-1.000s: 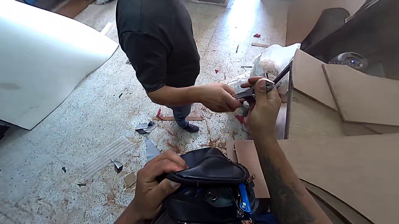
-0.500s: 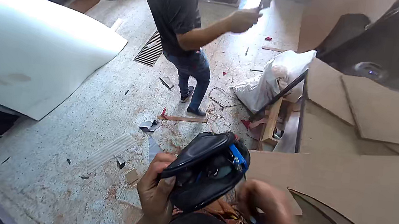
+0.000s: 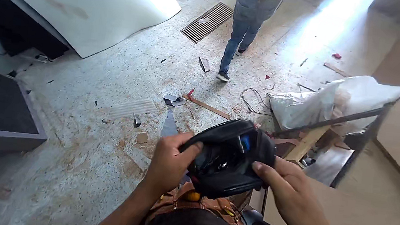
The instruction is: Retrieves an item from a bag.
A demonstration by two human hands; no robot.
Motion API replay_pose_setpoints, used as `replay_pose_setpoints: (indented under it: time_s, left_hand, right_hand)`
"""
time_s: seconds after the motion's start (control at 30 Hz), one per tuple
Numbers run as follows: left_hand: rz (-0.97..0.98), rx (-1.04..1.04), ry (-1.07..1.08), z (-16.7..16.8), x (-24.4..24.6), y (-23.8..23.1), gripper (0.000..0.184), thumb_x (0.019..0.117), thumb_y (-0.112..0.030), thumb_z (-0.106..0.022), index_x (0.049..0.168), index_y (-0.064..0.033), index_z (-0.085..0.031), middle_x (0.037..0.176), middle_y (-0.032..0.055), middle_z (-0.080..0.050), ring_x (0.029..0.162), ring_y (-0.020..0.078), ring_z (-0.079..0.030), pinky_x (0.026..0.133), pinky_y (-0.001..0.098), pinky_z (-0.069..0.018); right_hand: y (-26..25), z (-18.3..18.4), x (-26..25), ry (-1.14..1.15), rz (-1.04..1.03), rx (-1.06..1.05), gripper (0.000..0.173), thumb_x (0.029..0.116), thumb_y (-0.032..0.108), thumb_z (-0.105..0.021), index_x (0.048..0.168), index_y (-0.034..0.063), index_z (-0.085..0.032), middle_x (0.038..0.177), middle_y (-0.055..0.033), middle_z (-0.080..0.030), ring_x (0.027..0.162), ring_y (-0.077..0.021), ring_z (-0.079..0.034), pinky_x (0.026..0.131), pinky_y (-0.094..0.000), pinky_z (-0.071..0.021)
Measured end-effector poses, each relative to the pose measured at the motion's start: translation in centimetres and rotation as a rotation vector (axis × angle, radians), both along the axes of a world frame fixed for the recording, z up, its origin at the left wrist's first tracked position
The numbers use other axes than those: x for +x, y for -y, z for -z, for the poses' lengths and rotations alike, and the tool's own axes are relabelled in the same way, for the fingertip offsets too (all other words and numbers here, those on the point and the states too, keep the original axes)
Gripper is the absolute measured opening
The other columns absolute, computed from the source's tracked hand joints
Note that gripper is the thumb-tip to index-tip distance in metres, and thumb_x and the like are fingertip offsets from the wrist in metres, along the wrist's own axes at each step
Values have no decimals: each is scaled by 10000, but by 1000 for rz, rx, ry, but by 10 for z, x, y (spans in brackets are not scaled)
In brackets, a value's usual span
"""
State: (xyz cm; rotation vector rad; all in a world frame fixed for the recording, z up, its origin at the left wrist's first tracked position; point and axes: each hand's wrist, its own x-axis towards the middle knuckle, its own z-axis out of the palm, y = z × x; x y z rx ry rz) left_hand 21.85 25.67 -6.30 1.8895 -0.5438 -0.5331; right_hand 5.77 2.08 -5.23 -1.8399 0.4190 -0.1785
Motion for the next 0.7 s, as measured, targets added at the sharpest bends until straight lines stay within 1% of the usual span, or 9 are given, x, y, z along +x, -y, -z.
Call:
replay_pose_setpoints:
  time_s: [0.07, 0.1, 0.17, 0.23, 0.33, 0.4, 0.47, 0.57, 0.7]
  left_hand:
    - [-93, -131, 68, 3, 15, -10, 224, 1002, -245, -576, 897, -182, -764, 769, -20, -707, 679, 136, -678, 598, 363, -597]
    - [-133, -162, 54, 9, 23, -13, 239, 997, -223, -563, 881, -164, -763, 764, -2, -712, 677, 146, -684, 602, 366, -599]
    - [-130, -86, -17, 20, 40, -23, 253, 1004, -291, -583, 849, -181, -750, 737, -15, -695, 663, 139, -673, 595, 368, -592]
    - [-56, -9, -38, 19, 69, -33, 286, 992, -391, -610, 807, -225, -752, 711, -59, -690, 642, 106, -667, 572, 350, -585]
    - [30, -71, -111, 6, 109, -51, 394, 1010, -432, -587, 726, -187, -707, 653, -42, -642, 592, 98, -625, 518, 315, -535]
    - [72, -112, -185, 4, 138, -53, 436, 1017, -445, -575, 702, -166, -689, 628, -30, -615, 570, 99, -599, 499, 304, -507]
    - [97, -126, -235, 6, 164, -53, 439, 1019, -438, -571, 704, -156, -689, 633, -22, -622, 572, 101, -609, 499, 307, -516]
    - [122, -129, -207, 5, 199, -53, 430, 1029, -427, -564, 718, -159, -692, 664, -32, -643, 598, 97, -622, 513, 307, -527]
    - [167, -113, -157, 0, 239, -45, 418, 1033, -433, -565, 762, -160, -730, 713, -49, -675, 653, 87, -652, 564, 300, -560]
  right_hand:
    - [-5, 2, 10, -2, 125, 27, 315, 1008, 350, -529, 866, 163, -740, 710, -44, -673, 580, -185, -625, 503, -352, -530]
    - [-14, 7, 20, -24, 170, 39, 318, 1001, 344, -532, 846, 156, -736, 693, -48, -667, 564, -187, -619, 489, -353, -525]
    - [-34, 13, 46, -103, 162, 32, 330, 1004, 377, -527, 837, 172, -723, 684, -34, -661, 568, -187, -621, 493, -369, -522]
    - [-45, 5, 80, -76, 98, 25, 332, 1027, 385, -525, 866, 180, -730, 708, -12, -677, 597, -159, -642, 501, -348, -537]
    - [-54, -7, 126, 26, 84, 118, 327, 1035, 341, -544, 853, 138, -725, 725, -35, -682, 620, -140, -651, 536, -314, -554]
    - [-54, -2, 158, 8, 123, 179, 348, 1025, 343, -538, 811, 131, -711, 698, -62, -665, 577, -153, -631, 496, -301, -531]
    - [-56, 5, 181, -31, 136, 223, 363, 1028, 330, -517, 804, 118, -709, 701, -80, -661, 570, -167, -626, 486, -302, -520]
    - [-56, 13, 208, -20, 149, 290, 343, 1040, 304, -516, 859, 99, -722, 753, -85, -686, 617, -160, -655, 515, -291, -549]
    - [-47, 21, 242, 13, 166, 345, 304, 1030, 325, -546, 949, 100, -735, 833, -80, -703, 741, -160, -687, 661, -321, -590]
